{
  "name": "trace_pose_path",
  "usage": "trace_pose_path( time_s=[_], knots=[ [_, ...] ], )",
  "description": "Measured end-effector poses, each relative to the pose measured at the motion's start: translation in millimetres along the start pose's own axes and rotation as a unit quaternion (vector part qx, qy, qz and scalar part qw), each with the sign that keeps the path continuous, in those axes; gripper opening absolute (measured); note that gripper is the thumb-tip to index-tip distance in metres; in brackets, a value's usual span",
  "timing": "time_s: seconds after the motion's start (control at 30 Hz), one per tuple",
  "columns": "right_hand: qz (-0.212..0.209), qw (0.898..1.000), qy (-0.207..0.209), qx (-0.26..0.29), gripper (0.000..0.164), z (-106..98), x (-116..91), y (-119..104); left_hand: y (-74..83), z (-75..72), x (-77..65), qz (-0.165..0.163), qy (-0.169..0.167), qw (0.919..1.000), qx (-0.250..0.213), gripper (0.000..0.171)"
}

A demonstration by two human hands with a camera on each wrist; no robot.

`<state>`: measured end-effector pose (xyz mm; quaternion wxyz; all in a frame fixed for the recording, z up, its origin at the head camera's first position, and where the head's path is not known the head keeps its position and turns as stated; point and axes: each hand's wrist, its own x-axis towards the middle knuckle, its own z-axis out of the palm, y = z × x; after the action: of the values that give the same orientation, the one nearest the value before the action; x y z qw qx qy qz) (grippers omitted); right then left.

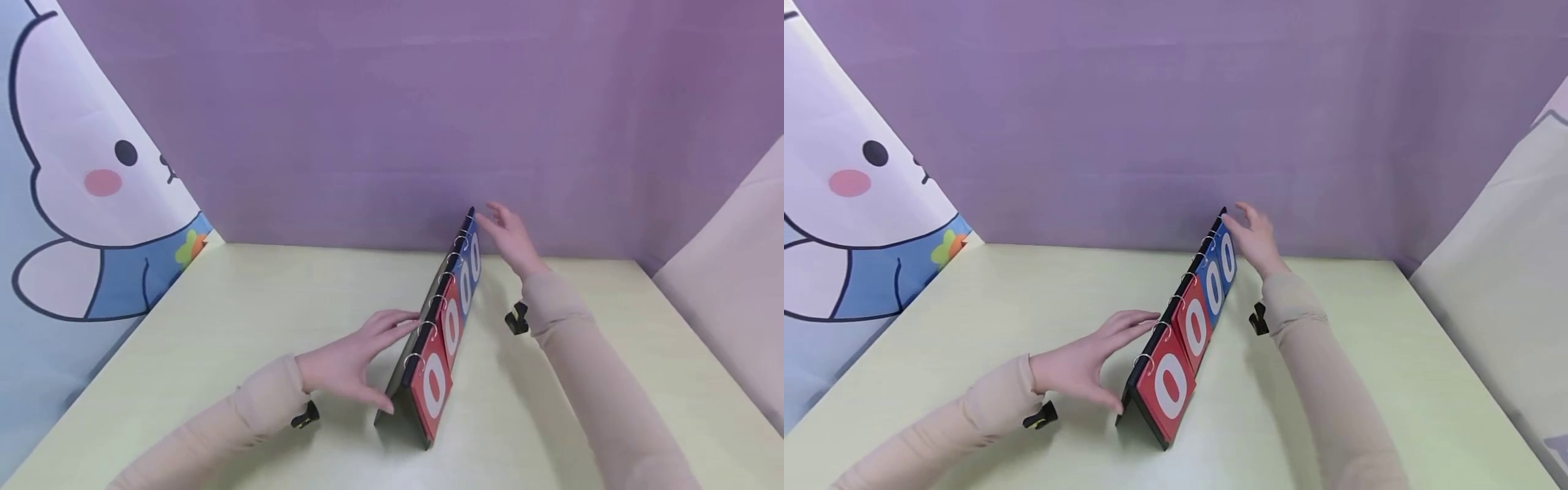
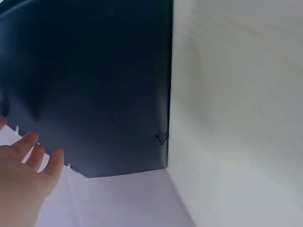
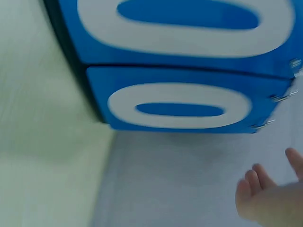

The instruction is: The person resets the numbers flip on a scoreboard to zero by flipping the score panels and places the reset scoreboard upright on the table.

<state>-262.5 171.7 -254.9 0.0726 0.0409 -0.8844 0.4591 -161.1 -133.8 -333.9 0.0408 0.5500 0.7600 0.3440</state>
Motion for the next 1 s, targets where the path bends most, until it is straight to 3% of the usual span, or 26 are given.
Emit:
trace_pose_path(
  time_s=[0.1,0.3,0.47,0.6,0.7,0.87,1.0],
  knots=[
    [0.025,0.999,-0.04,-0.012,0.072,0,10,5,5.7,3.6,0.3,0.012,0.001,0.9988,0.046,0.107],
    [0.045,0.996,-0.076,-0.015,0.07,4,22,6,8.4,1.8,-3.6,-0.01,0.005,0.9982,0.059,0.098],
    [0.054,0.998,-0.006,-0.043,0.06,13,19,18,-9.0,-6.0,-13.2,-0.063,0.011,0.9978,0.016,0.087],
    [0.091,0.994,0.049,-0.044,0.062,4,11,30,-36.7,-21.5,-19.9,-0.124,0.062,0.9903,-0.005,0.062],
    [0.111,0.991,0.058,-0.046,0.065,-10,7,35,-60.9,-35.1,-18.3,-0.195,0.123,0.9729,-0.016,0.052],
    [0.132,0.988,0.049,-0.067,0.069,-30,5,35,-94.1,-56.0,0.5,-0.321,0.228,0.9187,-0.024,0.027],
    [0.156,0.983,0.062,-0.072,0.067,-36,1,37,-104.9,-64.7,21.5,-0.375,0.267,0.8854,-0.064,0.015]
  ],
)
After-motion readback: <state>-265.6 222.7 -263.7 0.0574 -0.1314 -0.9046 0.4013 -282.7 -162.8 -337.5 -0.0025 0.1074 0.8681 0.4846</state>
